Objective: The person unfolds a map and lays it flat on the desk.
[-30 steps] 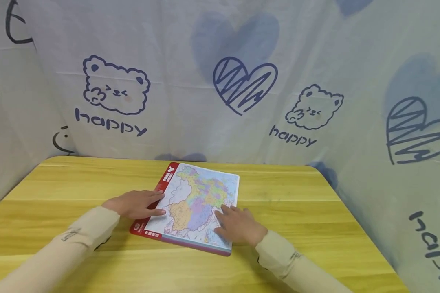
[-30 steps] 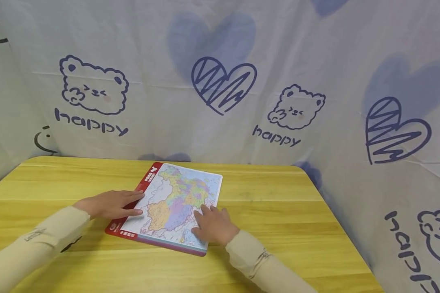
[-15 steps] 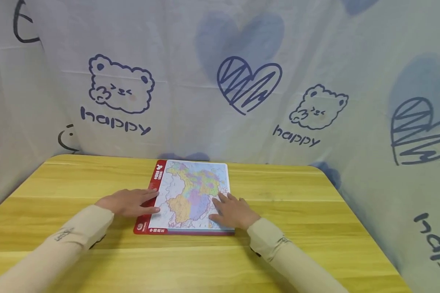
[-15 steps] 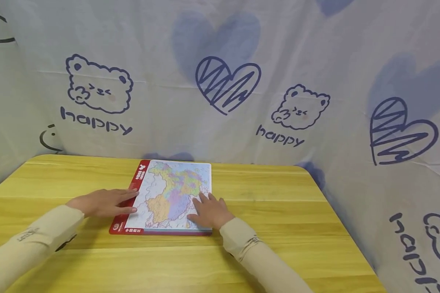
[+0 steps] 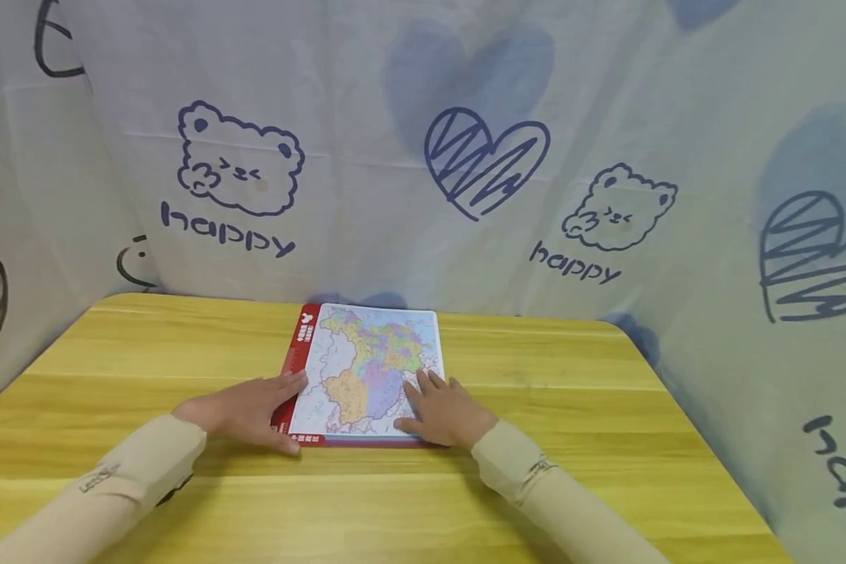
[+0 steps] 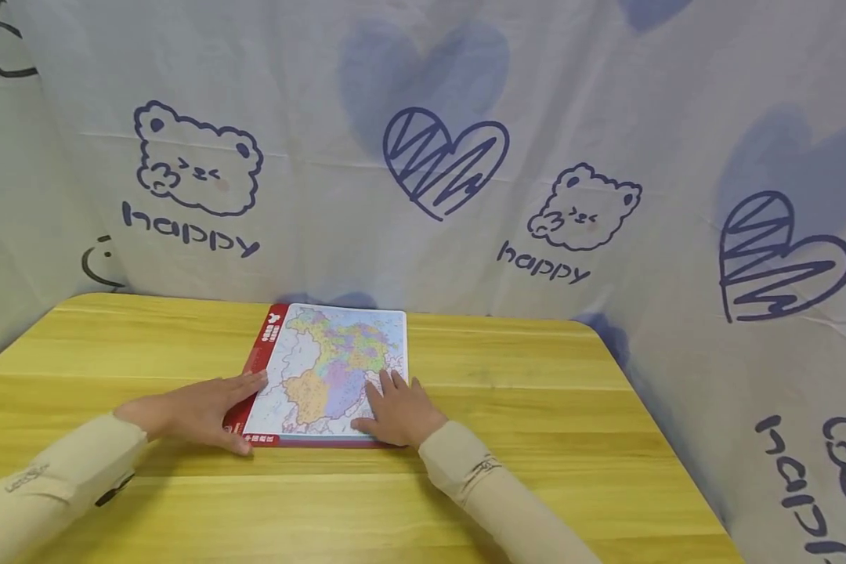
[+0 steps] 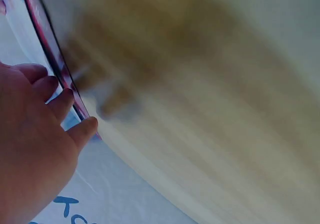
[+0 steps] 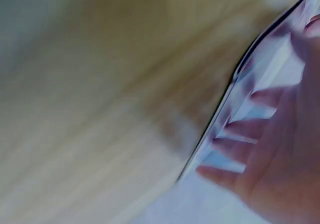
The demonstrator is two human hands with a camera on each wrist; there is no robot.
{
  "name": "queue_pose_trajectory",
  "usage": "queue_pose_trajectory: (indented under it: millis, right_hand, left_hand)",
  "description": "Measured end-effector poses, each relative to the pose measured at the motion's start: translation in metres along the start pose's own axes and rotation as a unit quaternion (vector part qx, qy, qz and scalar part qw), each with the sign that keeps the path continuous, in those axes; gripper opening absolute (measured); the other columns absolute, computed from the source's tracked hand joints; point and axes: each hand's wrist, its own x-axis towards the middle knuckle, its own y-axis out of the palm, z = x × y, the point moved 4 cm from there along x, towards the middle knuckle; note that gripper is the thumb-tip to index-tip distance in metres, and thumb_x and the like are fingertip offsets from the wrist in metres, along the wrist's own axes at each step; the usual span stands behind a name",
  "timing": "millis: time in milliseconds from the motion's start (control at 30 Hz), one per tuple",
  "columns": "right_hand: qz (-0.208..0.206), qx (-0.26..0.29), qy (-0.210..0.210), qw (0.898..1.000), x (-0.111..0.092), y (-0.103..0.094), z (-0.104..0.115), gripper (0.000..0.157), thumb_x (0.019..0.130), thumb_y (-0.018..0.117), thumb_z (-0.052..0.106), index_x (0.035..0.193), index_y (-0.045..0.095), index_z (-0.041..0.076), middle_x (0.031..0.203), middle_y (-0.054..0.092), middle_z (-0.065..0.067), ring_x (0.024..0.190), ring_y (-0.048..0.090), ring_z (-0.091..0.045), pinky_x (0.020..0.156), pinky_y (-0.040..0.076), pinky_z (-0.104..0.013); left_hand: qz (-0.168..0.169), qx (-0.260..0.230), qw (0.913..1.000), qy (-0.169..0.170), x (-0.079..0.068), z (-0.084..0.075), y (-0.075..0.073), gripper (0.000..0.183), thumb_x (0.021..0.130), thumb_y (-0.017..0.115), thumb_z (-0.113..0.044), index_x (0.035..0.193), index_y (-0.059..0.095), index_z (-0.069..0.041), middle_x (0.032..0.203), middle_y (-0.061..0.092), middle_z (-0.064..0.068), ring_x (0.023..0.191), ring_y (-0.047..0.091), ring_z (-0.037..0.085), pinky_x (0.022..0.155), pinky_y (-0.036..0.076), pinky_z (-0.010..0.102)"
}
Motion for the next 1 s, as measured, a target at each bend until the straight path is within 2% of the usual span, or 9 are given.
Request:
queue_pose_trajectory:
  millis: [167, 267, 433, 567, 767, 1000]
  right_hand:
    - [-0.007, 0.023, -0.097, 0.995, -0.007, 0.000, 0.020, 0.078, 0.094, 0.039, 0.066, 0.155, 0.026, 0.020, 0.158, 0.020, -0.012, 0.144, 0.020, -0.031, 0.110, 0.027, -0.053]
    - [-0.015, 0.034, -0.127, 0.991, -0.008, -0.001, 0.030, 0.080, 0.091, 0.041, 0.069, 0.155, 0.022, 0.025, 0.159, 0.018, -0.011, 0.144, 0.018, -0.031, 0.109, 0.026, -0.057]
    - [-0.015, 0.039, -0.126, 0.991, -0.007, -0.001, 0.034, 0.082, 0.090, 0.043, 0.069, 0.156, 0.018, 0.028, 0.160, 0.013, -0.010, 0.145, 0.014, -0.031, 0.108, 0.023, -0.063]
    - [-0.008, 0.027, -0.118, 0.993, -0.006, -0.002, 0.030, 0.077, 0.093, 0.044, 0.065, 0.156, 0.021, 0.028, 0.160, 0.015, -0.010, 0.145, 0.017, -0.031, 0.107, 0.025, -0.063]
    - [-0.041, -0.036, -0.147, 0.988, -0.005, 0.000, 0.031, 0.060, 0.101, 0.036, 0.054, 0.153, 0.032, 0.025, 0.155, 0.030, -0.009, 0.139, 0.031, -0.034, 0.102, 0.038, -0.057]
    - [-0.063, -0.097, -0.163, 0.980, -0.007, -0.002, 0.035, 0.054, 0.103, 0.034, 0.050, 0.150, 0.039, 0.023, 0.151, 0.039, -0.010, 0.133, 0.041, -0.035, 0.094, 0.047, -0.053]
  left_hand:
    - [0.002, -0.005, 1.0000, 0.001, -0.007, -0.003, 0.003, 0.116, 0.070, 0.076, -0.060, 0.147, 0.026, 0.010, 0.153, 0.024, 0.028, 0.140, 0.022, 0.044, 0.109, 0.019, 0.062]
    - [-0.002, -0.008, 1.0000, -0.001, -0.008, 0.000, 0.004, 0.116, 0.070, 0.077, -0.059, 0.146, 0.025, 0.013, 0.153, 0.022, 0.030, 0.140, 0.021, 0.045, 0.109, 0.018, 0.063]
    - [0.001, 0.002, 1.0000, 0.003, -0.008, 0.000, 0.000, 0.104, 0.075, 0.076, -0.053, 0.145, 0.031, 0.011, 0.152, 0.025, 0.029, 0.137, 0.026, 0.046, 0.108, 0.022, 0.062]
    - [0.002, -0.001, 1.0000, 0.004, -0.007, 0.000, -0.002, 0.102, 0.076, 0.075, -0.052, 0.145, 0.033, 0.009, 0.151, 0.027, 0.028, 0.136, 0.028, 0.047, 0.107, 0.025, 0.061]
    - [-0.006, 0.006, 0.9999, 0.007, -0.007, 0.002, -0.002, 0.101, 0.075, 0.076, -0.052, 0.145, 0.034, 0.009, 0.150, 0.028, 0.029, 0.133, 0.031, 0.049, 0.105, 0.029, 0.063]
    - [-0.012, 0.009, 0.9998, 0.009, -0.005, 0.005, 0.002, 0.102, 0.075, 0.076, -0.055, 0.145, 0.035, 0.008, 0.150, 0.029, 0.028, 0.133, 0.031, 0.049, 0.105, 0.030, 0.061]
